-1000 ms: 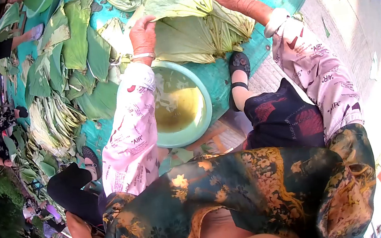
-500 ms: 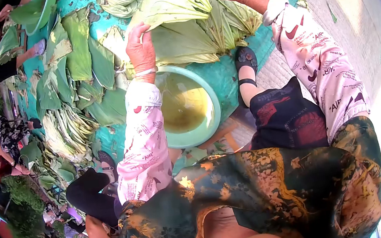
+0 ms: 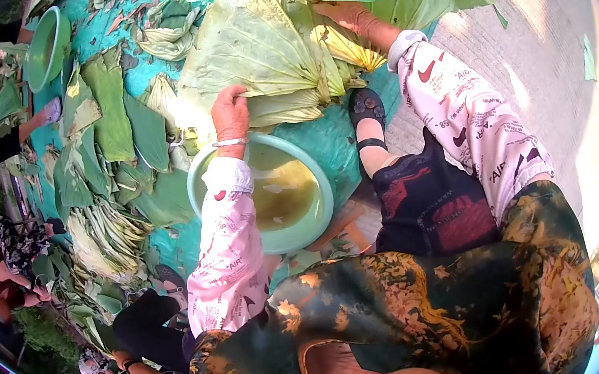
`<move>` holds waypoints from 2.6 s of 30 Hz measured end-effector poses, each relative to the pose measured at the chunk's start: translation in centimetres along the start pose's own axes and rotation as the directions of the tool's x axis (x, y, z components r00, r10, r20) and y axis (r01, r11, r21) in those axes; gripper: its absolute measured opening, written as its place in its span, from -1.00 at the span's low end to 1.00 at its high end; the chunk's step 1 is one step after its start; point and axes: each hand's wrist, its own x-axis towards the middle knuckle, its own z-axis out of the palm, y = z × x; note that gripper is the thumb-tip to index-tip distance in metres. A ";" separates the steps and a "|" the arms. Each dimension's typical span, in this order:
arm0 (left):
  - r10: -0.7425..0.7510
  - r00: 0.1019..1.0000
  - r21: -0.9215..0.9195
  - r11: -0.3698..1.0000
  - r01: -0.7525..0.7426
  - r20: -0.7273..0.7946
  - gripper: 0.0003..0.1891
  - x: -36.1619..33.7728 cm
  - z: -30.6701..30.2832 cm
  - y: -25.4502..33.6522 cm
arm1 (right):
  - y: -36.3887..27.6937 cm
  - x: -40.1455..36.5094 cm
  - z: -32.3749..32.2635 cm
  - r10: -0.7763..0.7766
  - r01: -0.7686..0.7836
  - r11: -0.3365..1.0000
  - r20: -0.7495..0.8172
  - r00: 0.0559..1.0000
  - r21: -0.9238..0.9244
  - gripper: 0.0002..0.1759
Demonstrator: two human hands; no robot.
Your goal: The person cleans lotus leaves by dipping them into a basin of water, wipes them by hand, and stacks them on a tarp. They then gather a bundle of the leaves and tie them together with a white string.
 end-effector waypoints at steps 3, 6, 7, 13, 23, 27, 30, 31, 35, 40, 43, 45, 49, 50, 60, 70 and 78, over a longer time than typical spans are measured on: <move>-0.089 0.992 0.054 0.995 0.084 0.090 -0.84 -0.2 -0.6 1.4 | 0.3 1.8 -0.9 0.161 -0.190 0.968 0.178 0.971 0.162 -0.57; -0.034 0.995 0.179 0.984 0.018 0.089 -0.85 -0.4 -0.7 1.6 | 0.3 2.9 -0.1 0.354 -0.383 0.748 0.163 0.921 0.542 -0.57; -0.015 0.994 0.210 0.978 -0.008 0.107 -0.84 -0.4 -0.8 1.4 | 0.8 3.1 -0.4 0.353 -0.384 0.782 0.160 0.922 0.491 -0.51; -0.097 0.950 0.352 0.936 -0.015 0.298 -0.79 -0.7 -2.0 2.7 | -2.9 3.0 -1.8 0.373 -0.369 0.870 0.052 0.926 0.328 -0.52; -0.097 0.959 0.451 0.892 -0.034 0.265 -0.78 -1.1 -2.0 5.9 | -4.9 2.2 -2.6 0.126 -0.177 0.971 -0.281 0.951 -0.162 -0.71; -0.009 0.979 0.446 0.891 -0.085 0.205 -0.79 -1.1 -1.7 5.5 | -5.6 2.6 -2.5 -0.112 0.094 0.994 -0.419 0.901 -0.061 -0.82; 0.044 0.968 0.478 0.863 -0.162 0.249 -0.81 -1.0 -1.6 5.6 | -7.4 3.1 -1.7 -0.493 0.463 0.870 -0.368 0.789 -0.173 -0.85; 0.091 0.969 0.477 0.857 -0.193 0.230 -0.84 -1.2 -1.5 5.6 | -7.8 2.7 -1.5 -0.368 0.346 0.929 -0.232 0.900 -0.131 -0.81; 0.233 0.955 0.452 0.842 -0.293 0.184 -0.85 -1.9 -1.5 5.3 | -6.2 3.1 0.1 -0.088 0.077 0.989 -0.084 0.993 -0.128 -0.75; 0.244 0.946 0.403 0.860 -0.313 0.214 -0.83 -1.8 -1.8 4.7 | -4.3 4.4 -0.9 -0.073 0.097 0.976 -0.125 0.989 0.194 -0.62; 0.201 0.944 0.370 0.882 -0.291 0.262 -0.83 -1.8 -1.8 4.6 | -2.4 5.1 -0.7 -0.047 0.080 0.989 -0.239 0.970 0.127 -0.60; 0.223 0.939 0.340 0.889 -0.306 0.263 -0.84 -1.9 -1.8 4.7 | -4.0 4.2 -1.3 -0.091 0.049 0.984 -0.243 0.966 -0.172 -0.57; 0.222 0.935 0.339 0.888 -0.311 0.276 -0.83 -2.0 -1.6 4.8 | -5.6 4.2 -1.0 -0.107 0.056 0.907 -0.100 0.989 -0.416 -0.54; 0.209 0.936 0.339 0.891 -0.302 0.283 -0.83 -2.0 -1.7 4.9 | -6.0 4.4 -1.1 -0.115 0.095 0.915 -0.028 0.993 -0.392 -0.54; 0.184 0.900 0.255 0.920 -0.299 0.395 -0.74 -1.8 -2.3 6.8 | -4.7 4.8 -0.1 -0.254 0.260 0.954 0.054 0.966 -0.149 -0.53; 0.045 0.961 0.123 0.989 -0.081 0.271 -0.72 -2.4 -1.5 4.1 | -5.2 3.9 0.0 -0.242 0.237 0.969 -0.078 0.967 -0.069 -0.58; 0.134 0.988 -0.056 0.989 -0.138 -0.083 -0.73 8.1 -2.2 4.4 | -6.2 3.1 0.2 -0.276 0.270 0.955 -0.033 0.961 -0.125 -0.65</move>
